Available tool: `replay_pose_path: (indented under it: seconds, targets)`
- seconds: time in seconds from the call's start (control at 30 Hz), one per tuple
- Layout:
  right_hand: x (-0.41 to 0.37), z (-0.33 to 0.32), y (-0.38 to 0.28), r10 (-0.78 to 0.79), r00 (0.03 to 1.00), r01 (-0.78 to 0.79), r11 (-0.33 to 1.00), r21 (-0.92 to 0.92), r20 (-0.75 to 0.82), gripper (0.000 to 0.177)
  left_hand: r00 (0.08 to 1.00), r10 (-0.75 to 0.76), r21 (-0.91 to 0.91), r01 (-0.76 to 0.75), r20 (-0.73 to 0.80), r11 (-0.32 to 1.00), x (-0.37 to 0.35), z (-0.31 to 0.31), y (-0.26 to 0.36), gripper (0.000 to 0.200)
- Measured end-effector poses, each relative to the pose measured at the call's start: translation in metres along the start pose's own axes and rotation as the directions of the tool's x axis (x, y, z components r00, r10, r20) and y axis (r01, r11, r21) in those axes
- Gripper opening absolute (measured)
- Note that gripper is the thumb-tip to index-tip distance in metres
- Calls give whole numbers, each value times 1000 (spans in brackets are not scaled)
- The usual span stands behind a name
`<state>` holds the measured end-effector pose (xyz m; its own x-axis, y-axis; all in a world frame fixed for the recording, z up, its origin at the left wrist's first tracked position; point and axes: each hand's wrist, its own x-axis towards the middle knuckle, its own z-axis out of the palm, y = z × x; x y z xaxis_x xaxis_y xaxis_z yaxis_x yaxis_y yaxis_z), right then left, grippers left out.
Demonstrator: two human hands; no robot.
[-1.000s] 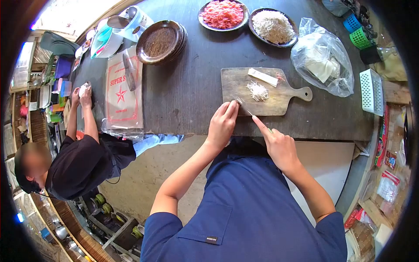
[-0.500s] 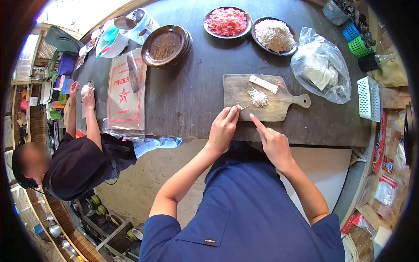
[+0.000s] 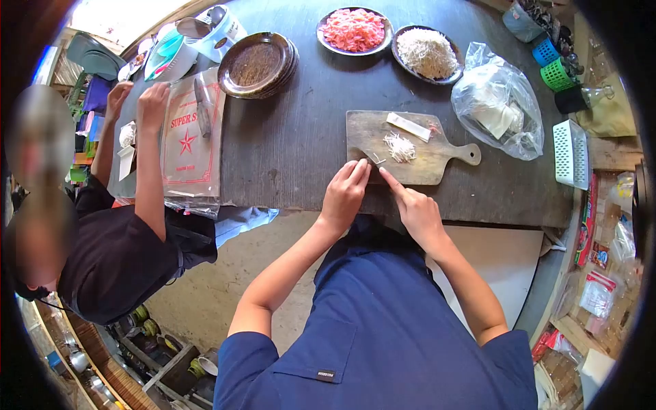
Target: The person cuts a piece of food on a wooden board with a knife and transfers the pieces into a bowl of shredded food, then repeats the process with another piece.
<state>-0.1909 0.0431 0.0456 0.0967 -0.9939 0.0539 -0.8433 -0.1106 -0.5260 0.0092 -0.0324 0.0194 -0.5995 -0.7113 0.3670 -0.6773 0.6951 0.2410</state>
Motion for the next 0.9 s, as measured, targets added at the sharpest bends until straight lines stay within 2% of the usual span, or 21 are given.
replay_pose_path:
  seconds: [0.13,0.27,0.33,0.37,0.43,0.53,0.77,0.87,0.9]
  targets:
    - [-14,-21,-14,76,993,-65,992,-112,96,65,999,-25,-10,25,-23,1000,-2,-1,1,44]
    - [-28,-25,-14,72,990,-47,979,-200,122,66,999,-25,-44,23,-43,999,-2,2,3,43]
    - [-23,-23,-19,122,980,-77,962,-263,159,66,999,-25,-45,24,-36,999,-2,1,2,43]
    - [-18,-13,-14,124,979,-79,962,-263,160,66,999,-25,-47,23,-35,999,-2,1,1,43]
    - [-5,6,0,-4,1000,4,998,-65,11,65,999,-30,-45,28,-45,999,-1,0,2,43]
    - [-1,-9,-3,10,1000,-10,1000,-23,12,65,997,-38,-78,34,-60,996,0,-1,2,43]
    - [-27,-23,-18,73,987,-42,976,-212,143,63,998,-54,-45,53,-21,998,-4,0,4,44]
    - [-14,-7,-12,65,993,-40,970,-241,99,62,999,-43,-42,42,-18,998,-6,2,2,45]
    - [-4,-1,-8,30,998,-21,986,-163,56,62,999,-38,-44,37,-22,998,-6,3,3,45]
